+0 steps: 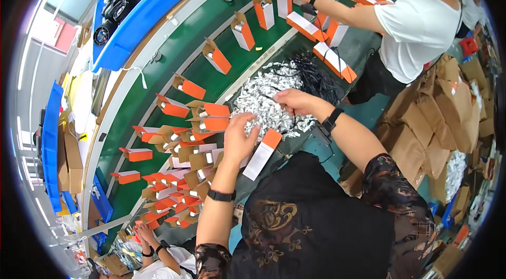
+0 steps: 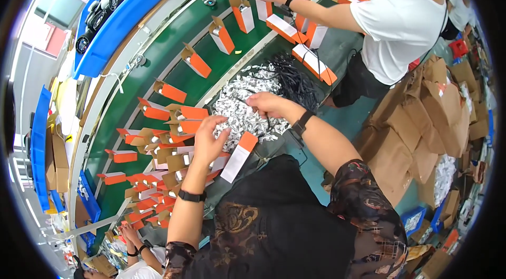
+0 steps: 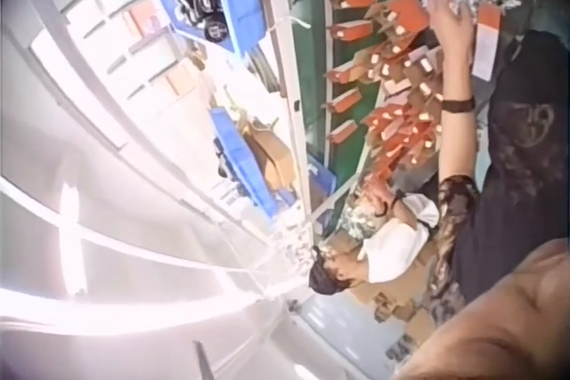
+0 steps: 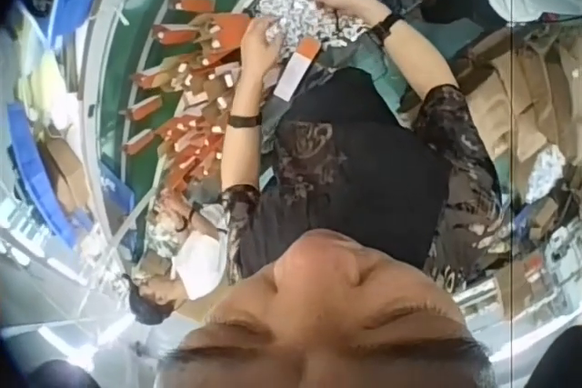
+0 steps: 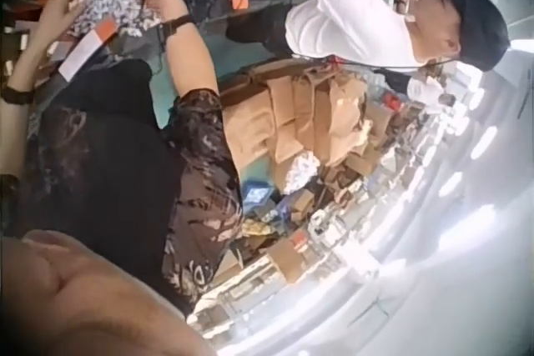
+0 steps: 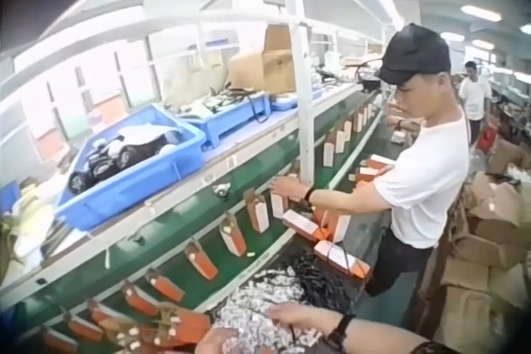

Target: The person packs items by placing small white objects into orange and white boxes, then threads black lanyards through white plastic pieces and places them into the boxes.

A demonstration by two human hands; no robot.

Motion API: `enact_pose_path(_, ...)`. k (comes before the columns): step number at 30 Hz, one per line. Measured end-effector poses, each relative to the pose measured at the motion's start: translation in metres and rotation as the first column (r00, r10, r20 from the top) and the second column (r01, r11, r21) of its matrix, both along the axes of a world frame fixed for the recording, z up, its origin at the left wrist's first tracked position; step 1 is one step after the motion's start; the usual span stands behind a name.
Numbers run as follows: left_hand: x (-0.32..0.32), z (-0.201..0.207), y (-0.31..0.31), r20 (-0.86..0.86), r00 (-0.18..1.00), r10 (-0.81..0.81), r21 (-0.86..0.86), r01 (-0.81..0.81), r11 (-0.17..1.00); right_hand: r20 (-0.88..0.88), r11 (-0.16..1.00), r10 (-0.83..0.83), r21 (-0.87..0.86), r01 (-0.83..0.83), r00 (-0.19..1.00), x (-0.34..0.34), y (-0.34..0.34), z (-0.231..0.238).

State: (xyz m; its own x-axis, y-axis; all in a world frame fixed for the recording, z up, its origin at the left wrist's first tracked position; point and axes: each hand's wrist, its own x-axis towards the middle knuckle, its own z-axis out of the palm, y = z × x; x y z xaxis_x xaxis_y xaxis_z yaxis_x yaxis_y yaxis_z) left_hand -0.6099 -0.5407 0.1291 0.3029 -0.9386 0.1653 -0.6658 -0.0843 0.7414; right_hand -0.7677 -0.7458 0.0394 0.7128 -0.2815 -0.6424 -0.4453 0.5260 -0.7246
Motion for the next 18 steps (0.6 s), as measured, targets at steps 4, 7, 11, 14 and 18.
enact_pose_path(4,0.000,0.014,-0.021,0.062,0.996,0.057,-0.079,-0.052,0.996,-0.237,0.629,0.182,-0.717,-0.298,0.954,0.011,-0.001,0.054)
enact_pose_path(7,0.000,0.032,-0.031,0.087,0.996,0.015,-0.110,-0.005,0.994,-0.106,0.581,0.266,-0.776,-0.247,0.958,0.011,0.010,0.120)
enact_pose_path(11,-0.004,0.041,-0.046,0.007,0.983,-0.181,-0.191,0.179,0.965,-0.030,0.673,0.313,-0.699,-0.244,0.949,0.002,0.030,0.200)
enact_pose_path(14,-0.009,0.040,-0.052,-0.133,0.958,-0.253,-0.273,0.210,0.939,0.192,0.658,0.385,-0.743,-0.123,0.903,-0.006,0.035,0.230)
enact_pose_path(18,0.004,0.055,-0.029,-0.818,0.519,-0.249,-0.254,0.062,0.965,0.291,0.617,0.366,-0.787,0.004,0.884,-0.023,0.030,0.248)
